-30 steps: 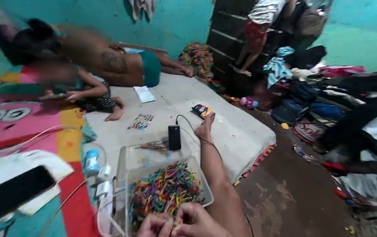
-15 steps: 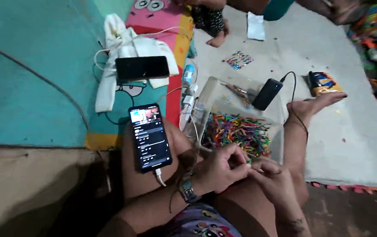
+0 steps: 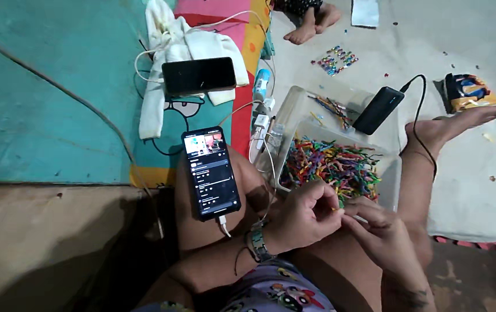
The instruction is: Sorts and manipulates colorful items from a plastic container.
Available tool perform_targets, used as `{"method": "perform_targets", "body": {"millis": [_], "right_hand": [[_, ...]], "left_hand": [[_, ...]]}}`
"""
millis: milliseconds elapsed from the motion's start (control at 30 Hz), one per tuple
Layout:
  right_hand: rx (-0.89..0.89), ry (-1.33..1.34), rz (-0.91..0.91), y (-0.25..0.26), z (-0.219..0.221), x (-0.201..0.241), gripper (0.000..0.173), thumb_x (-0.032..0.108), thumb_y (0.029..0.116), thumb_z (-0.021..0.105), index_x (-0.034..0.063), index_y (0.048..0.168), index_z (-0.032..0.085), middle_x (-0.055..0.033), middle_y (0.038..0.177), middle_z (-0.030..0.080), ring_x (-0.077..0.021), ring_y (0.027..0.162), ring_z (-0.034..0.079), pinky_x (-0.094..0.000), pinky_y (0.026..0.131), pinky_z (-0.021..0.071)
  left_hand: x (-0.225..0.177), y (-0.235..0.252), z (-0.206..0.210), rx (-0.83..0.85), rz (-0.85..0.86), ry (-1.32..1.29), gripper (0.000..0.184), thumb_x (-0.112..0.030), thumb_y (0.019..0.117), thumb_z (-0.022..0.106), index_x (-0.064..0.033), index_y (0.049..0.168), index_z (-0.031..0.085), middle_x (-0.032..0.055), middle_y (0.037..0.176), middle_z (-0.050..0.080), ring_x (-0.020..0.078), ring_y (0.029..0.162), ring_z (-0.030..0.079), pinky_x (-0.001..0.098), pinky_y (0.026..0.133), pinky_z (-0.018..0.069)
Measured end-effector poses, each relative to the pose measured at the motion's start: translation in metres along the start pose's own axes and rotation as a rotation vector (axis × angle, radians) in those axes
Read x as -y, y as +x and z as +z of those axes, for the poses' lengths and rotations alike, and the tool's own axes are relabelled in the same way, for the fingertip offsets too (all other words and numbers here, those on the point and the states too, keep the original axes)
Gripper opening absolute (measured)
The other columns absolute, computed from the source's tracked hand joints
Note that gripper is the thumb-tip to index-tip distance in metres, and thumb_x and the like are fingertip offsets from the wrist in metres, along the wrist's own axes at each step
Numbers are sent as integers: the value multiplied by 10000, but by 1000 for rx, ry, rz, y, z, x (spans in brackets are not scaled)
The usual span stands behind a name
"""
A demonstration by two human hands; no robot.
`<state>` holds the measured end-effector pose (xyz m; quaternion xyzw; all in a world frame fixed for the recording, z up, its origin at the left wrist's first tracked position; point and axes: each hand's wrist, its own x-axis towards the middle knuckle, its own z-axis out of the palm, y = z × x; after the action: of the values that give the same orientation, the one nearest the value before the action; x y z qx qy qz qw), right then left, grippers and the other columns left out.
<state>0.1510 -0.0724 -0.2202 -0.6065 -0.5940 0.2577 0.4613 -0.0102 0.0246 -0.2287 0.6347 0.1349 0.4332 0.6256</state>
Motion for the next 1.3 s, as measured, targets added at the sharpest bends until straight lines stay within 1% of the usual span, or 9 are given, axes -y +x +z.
{"method": "perform_targets", "body": {"millis": [200,433,567,633,800,1067,1200,1233,1300], "right_hand": [[-31,113,45,1,8,-1,129,351,893,766,239,859,712,151,878,669,65,868,628,-113,775,537],[-98,101,50,1,10,-6,215,327,853,807,190,854,641,121,852,648,63,781,621,-115,702,550],[67,-138,-75,-2,-6,-6,330,384,1046,550,95,1042,711,-5,1104,700,0,1075,623,-180,945,514],[105,-176,-82,-5,-12,-5,338,343,1063,505,105,1015,739,-5,1124,715,-19,1104,615,-206,979,488],[-64,-189,-13,-9,-10,-8,224,381,938,680,188,860,763,73,910,727,12,947,638,-204,885,499],[-142,-81,57,-10,2,-11,272,288,825,776,106,762,584,49,807,565,90,783,546,-51,701,464],[44,-66,4,-11,-14,-14,378,447,978,649,93,1109,626,25,1001,651,49,893,617,-129,790,543],[70,-56,-20,-11,-18,-14,372,439,1019,590,96,1151,647,26,1034,670,42,923,628,-141,817,547],[16,-49,-64,-11,-19,-14,282,368,1054,550,130,1063,700,57,998,688,48,935,630,-133,835,533]], "left_hand": [[-2,1,2,-2,-57,-71,239,67,870,638,105,1093,564,52,930,620,-5,834,592,148,750,518],[0,4,-1,75,-26,24,119,4,921,664,85,1008,674,108,965,679,62,942,632,190,840,525],[1,6,-3,106,2,72,122,-29,955,656,83,995,683,121,964,672,86,962,632,201,867,522],[3,6,-3,119,17,81,124,-34,961,656,79,1003,689,123,967,676,92,967,634,209,877,521],[5,3,4,141,-14,36,140,2,938,657,97,1041,666,129,986,672,77,935,637,198,854,534],[6,3,5,206,-55,111,122,-27,957,648,74,1008,695,129,958,688,99,949,654,243,949,513],[6,4,5,177,-20,94,114,-24,962,646,75,992,694,127,962,686,90,958,646,211,897,522],[6,4,4,170,-17,83,111,-22,963,644,74,990,693,124,966,686,86,963,642,205,889,521],[7,4,4,157,-25,56,105,-23,965,645,66,993,693,110,985,688,71,979,642,200,888,529]]}}
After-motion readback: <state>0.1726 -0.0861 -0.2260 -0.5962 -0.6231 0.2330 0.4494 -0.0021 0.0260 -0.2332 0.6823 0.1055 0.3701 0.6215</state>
